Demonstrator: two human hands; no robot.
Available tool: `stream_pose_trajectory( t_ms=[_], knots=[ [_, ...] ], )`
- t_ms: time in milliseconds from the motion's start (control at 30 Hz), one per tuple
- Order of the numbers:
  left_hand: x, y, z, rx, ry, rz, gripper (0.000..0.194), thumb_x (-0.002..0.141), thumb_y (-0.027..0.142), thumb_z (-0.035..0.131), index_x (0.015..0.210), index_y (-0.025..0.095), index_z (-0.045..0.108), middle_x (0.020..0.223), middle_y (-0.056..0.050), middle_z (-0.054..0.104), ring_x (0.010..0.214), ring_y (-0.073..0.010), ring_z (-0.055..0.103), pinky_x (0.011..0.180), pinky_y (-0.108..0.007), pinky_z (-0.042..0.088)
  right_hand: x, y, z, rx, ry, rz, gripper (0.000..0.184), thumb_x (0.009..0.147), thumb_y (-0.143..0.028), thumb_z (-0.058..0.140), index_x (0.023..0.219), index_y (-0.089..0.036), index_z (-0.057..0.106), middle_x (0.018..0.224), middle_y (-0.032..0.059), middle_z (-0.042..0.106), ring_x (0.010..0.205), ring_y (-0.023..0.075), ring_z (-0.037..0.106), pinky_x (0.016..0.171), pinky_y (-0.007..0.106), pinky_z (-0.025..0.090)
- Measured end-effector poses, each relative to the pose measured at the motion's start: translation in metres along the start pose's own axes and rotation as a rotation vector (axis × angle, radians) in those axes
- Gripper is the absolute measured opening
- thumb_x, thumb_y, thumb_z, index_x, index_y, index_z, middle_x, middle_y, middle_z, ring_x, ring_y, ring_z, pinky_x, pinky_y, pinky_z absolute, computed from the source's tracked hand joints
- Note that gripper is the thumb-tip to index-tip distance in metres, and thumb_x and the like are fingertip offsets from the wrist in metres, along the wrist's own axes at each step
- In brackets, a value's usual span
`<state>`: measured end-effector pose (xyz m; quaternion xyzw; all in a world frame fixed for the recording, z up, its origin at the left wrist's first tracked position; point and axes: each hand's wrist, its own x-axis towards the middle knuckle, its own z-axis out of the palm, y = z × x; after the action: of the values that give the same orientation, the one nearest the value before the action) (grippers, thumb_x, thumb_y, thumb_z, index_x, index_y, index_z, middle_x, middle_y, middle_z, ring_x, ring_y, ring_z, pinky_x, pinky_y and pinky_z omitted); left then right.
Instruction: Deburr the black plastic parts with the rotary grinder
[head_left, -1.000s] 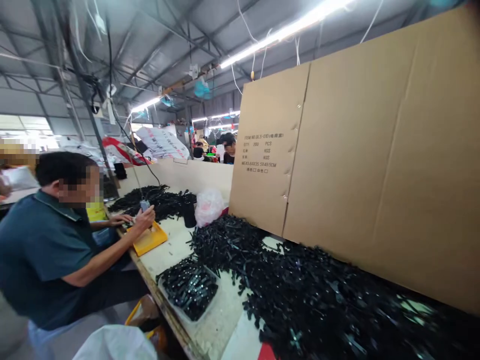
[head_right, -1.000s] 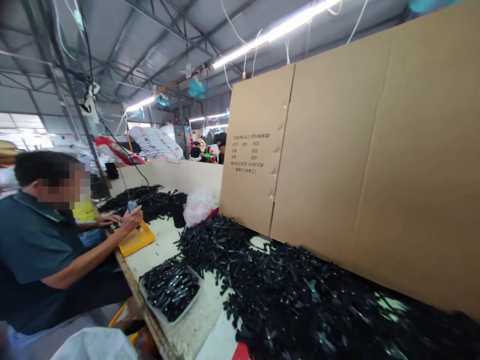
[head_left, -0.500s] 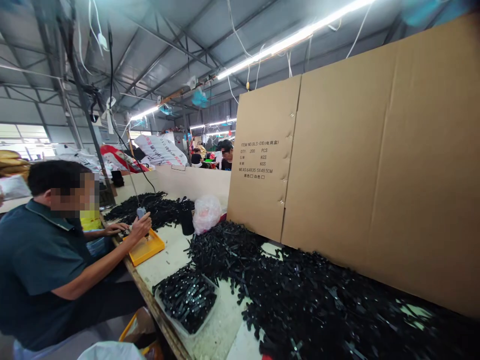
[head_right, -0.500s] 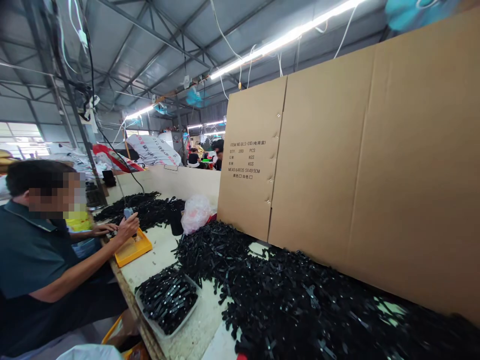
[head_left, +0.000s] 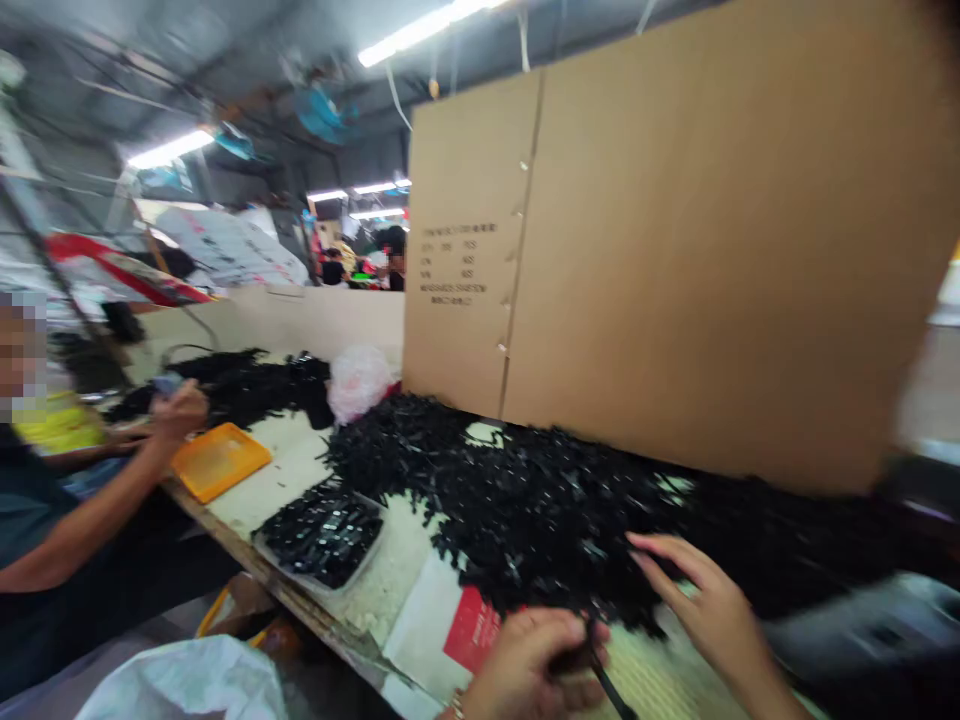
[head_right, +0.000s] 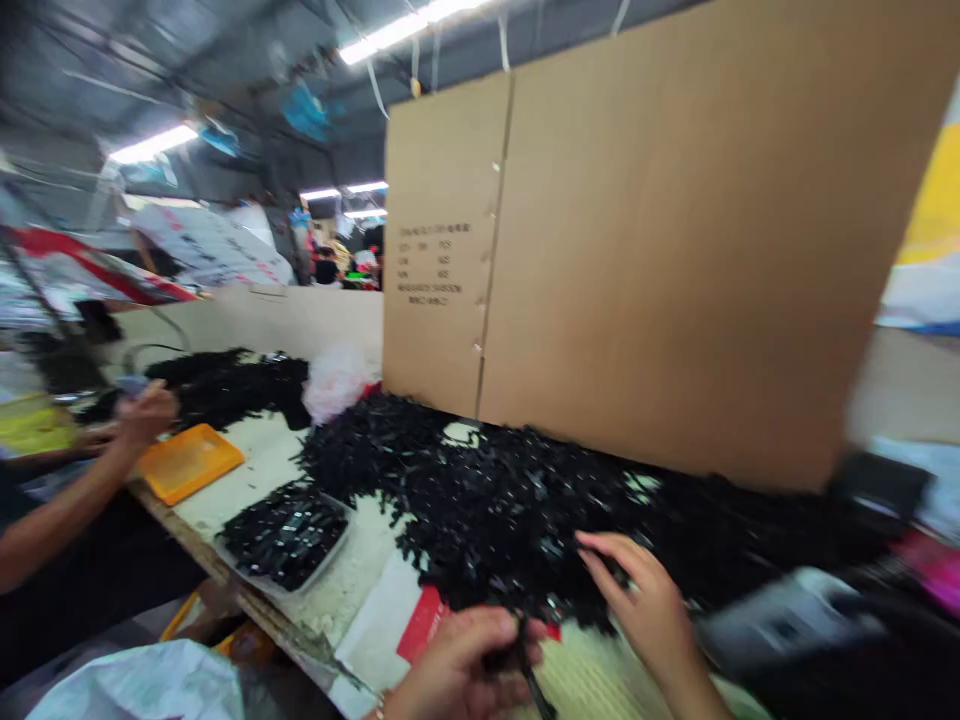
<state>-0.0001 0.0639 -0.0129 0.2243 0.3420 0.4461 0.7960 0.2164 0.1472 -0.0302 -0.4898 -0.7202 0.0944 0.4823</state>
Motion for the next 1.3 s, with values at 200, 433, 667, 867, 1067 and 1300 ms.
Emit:
stream_pose_trajectory(
  t_ms=[200,433,667,867,1067,1300],
  knots=[
    [-0.011,0.014,0.0,-0.078,0.11,-0.053,0.016,0.071,0.024,0.077,0.081,0.013,0.072,0.108,-0.013,0.071,0.098,-0.0224,0.066,0.079,-0.029,0.054,0.002,-0.03,0.0,-0.014,-0.041,-0.104,0.015,0.09,-0.029,0.056,0.096,-0.028,0.07,0.093,0.0034,0.07,0.089,0.0232,0.063,0.096,0.052,0.042],
    [-0.019,0.022,0.012,-0.015,0.053,-0.019,0.028,0.067,0.032,0.081,0.087,0.014,0.075,0.098,-0.012,0.073,0.1,-0.0261,0.065,0.082,-0.032,0.054,-0.025,-0.072,-0.009,-0.029,-0.147,-0.4,0.029,0.092,-0.013,0.054,0.115,-0.029,0.063,0.098,0.0016,0.067,0.099,0.0189,0.058,0.104,0.046,0.035],
    [-0.013,0.009,0.009,0.041,0.115,-0.006,0.032,0.061,0.037,0.084,0.084,0.016,0.077,0.091,-0.01,0.074,0.089,-0.0217,0.067,0.077,-0.027,0.053,-0.042,-0.081,-0.006,0.006,-0.199,-0.346,0.042,0.088,-0.005,0.049,0.124,-0.025,0.057,0.111,0.0044,0.066,0.106,0.0186,0.057,0.106,0.045,0.036],
    [-0.016,0.01,0.008,0.135,0.127,0.066,0.032,0.063,0.04,0.082,0.084,0.016,0.077,0.09,-0.01,0.074,0.085,-0.0206,0.067,0.075,-0.026,0.052,-0.061,-0.083,-0.008,0.312,-0.3,0.02,0.031,0.094,-0.02,0.05,0.12,-0.032,0.062,0.12,0.0036,0.065,0.111,0.0197,0.059,0.098,0.04,0.047],
    [-0.021,0.008,0.009,0.184,0.102,0.063,0.033,0.064,0.042,0.081,0.086,0.017,0.077,0.094,-0.01,0.073,0.087,-0.0223,0.066,0.074,-0.028,0.053,-0.07,-0.083,0.001,0.342,-0.232,0.163,0.02,0.091,-0.028,0.06,0.106,-0.033,0.071,0.109,0.0033,0.069,0.102,0.02,0.064,0.093,0.036,0.052],
    [-0.019,-0.001,0.004,0.191,0.022,0.111,0.035,0.066,0.043,0.08,0.087,0.015,0.077,0.094,-0.011,0.073,0.09,-0.0232,0.065,0.084,-0.033,0.051,-0.079,-0.09,0.018,0.39,-0.063,0.199,0.013,0.088,-0.029,0.064,0.096,-0.027,0.074,0.103,0.0076,0.069,0.096,0.0208,0.065,0.088,0.032,0.053]
  ],
)
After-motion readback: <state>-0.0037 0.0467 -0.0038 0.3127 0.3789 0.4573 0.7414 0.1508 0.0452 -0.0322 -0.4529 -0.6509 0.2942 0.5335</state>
